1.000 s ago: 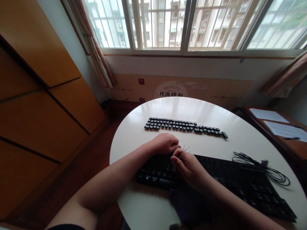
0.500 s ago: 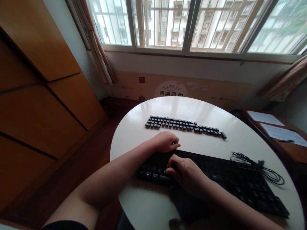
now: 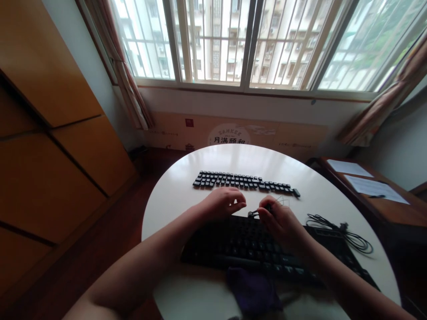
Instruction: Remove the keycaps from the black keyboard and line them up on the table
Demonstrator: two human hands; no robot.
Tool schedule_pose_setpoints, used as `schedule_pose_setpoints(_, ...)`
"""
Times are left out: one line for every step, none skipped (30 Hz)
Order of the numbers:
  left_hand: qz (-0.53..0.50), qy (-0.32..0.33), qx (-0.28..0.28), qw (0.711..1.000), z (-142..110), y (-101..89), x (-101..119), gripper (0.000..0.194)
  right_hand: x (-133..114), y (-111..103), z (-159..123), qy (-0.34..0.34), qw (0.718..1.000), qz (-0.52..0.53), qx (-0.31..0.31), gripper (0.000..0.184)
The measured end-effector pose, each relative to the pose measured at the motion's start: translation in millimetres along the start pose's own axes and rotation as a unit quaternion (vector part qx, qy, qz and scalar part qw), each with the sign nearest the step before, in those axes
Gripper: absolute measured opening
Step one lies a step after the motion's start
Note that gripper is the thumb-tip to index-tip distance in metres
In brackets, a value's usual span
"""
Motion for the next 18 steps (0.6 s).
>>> schedule_pose_setpoints(-0.024, 0.006, 0.009, 1.0, 0, -3.7, 6, 0.015, 0, -3, 0, -0.011, 1.0, -0.019, 0.007, 0.032)
schedule_pose_setpoints(-0.044, 0.014, 0.009, 0.999, -1, -5.5, 12, 0.014, 0, -4, -1, -0.024, 0.999, -0.033, 0.015, 0.031)
schedule_pose_setpoints(-0.059, 0.021, 0.001, 0.998, -1, -5.6, 17, 0.013, -1, -4, -2, -0.038, 0.998, -0.044, 0.022, 0.031)
schedule_pose_setpoints(-0.07, 0.028, -0.009, 0.997, -2, -4.7, 22, 0.012, -1, -4, -3, -0.053, 0.997, -0.054, 0.027, 0.03)
schedule_pose_setpoints(-0.076, 0.03, -0.018, 0.996, -2, -3.5, 24, 0.011, -2, -3, -4, -0.066, 0.995, -0.064, 0.029, 0.029)
schedule_pose_setpoints(-0.077, 0.029, -0.023, 0.996, -2, -2.5, 26, 0.009, -4, -2, -5, -0.079, 0.994, -0.072, 0.029, 0.029)
schedule_pose_setpoints(-0.073, 0.024, -0.024, 0.997, -2, -2.0, 26, 0.007, -4, -1, -6, -0.091, 0.992, -0.079, 0.03, 0.029)
schedule_pose_setpoints(-0.066, 0.018, -0.026, 0.997, -1, -1.5, 25, 0.006, -5, 0, -6, -0.1, 0.991, -0.084, 0.03, 0.029)
schedule_pose_setpoints(-0.057, 0.011, -0.03, 0.998, -1, -1.0, 25, 0.005, -6, 1, -7, -0.109, 0.99, -0.087, 0.029, 0.029)
schedule_pose_setpoints(-0.047, 0.004, -0.036, 0.998, 0, -0.6, 24, 0.004, -6, 2, -7, -0.116, 0.989, -0.089, 0.026, 0.03)
schedule_pose_setpoints(-0.038, -0.002, -0.042, 0.998, 0, -0.2, 24, 0.004, -6, 2, -8, -0.122, 0.988, -0.092, 0.023, 0.03)
schedule_pose_setpoints(-0.029, -0.007, -0.049, 0.998, 1, 0.3, 23, 0.004, -5, 4, -8, -0.125, 0.988, -0.094, 0.018, 0.03)
schedule_pose_setpoints(-0.019, -0.013, -0.057, 0.998, 1, 1.0, 23, 0.004, -5, 5, -8, -0.125, 0.987, -0.096, 0.014, 0.031)
schedule_pose_setpoints(-0.01, -0.02, -0.064, 0.998, 1, 1.7, 23, 0.005, -4, 6, -9, -0.125, 0.987, -0.099, 0.01, 0.031)
schedule_pose_setpoints(-0.002, -0.027, -0.071, 0.997, 1, 2.6, 22, 0.006, -4, 8, -9, -0.125, 0.987, -0.102, 0.006, 0.033)
schedule_pose_setpoints(0.004, -0.034, -0.08, 0.996, 1, 3.8, 21, 0.008, -5, 9, -9, -0.126, 0.986, -0.105, 0.002, 0.034)
schedule_pose_setpoints(0.005, -0.038, -0.089, 0.995, 0, 4.9, 21, 0.009, -6, 11, -10, -0.128, 0.986, -0.108, -0.003, 0.036)
schedule_pose_setpoints(0.001, -0.039, -0.098, 0.994, -1, 5.8, 21, 0.011, -7, 12, -10, -0.13, 0.985, -0.111, -0.008, 0.037)
Point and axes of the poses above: each hand's wrist, its own z-axis towards the middle knuckle, its own y-axis out of the palm, x = y × z, the point moved 6 cm from there along z, towards the middle knuckle
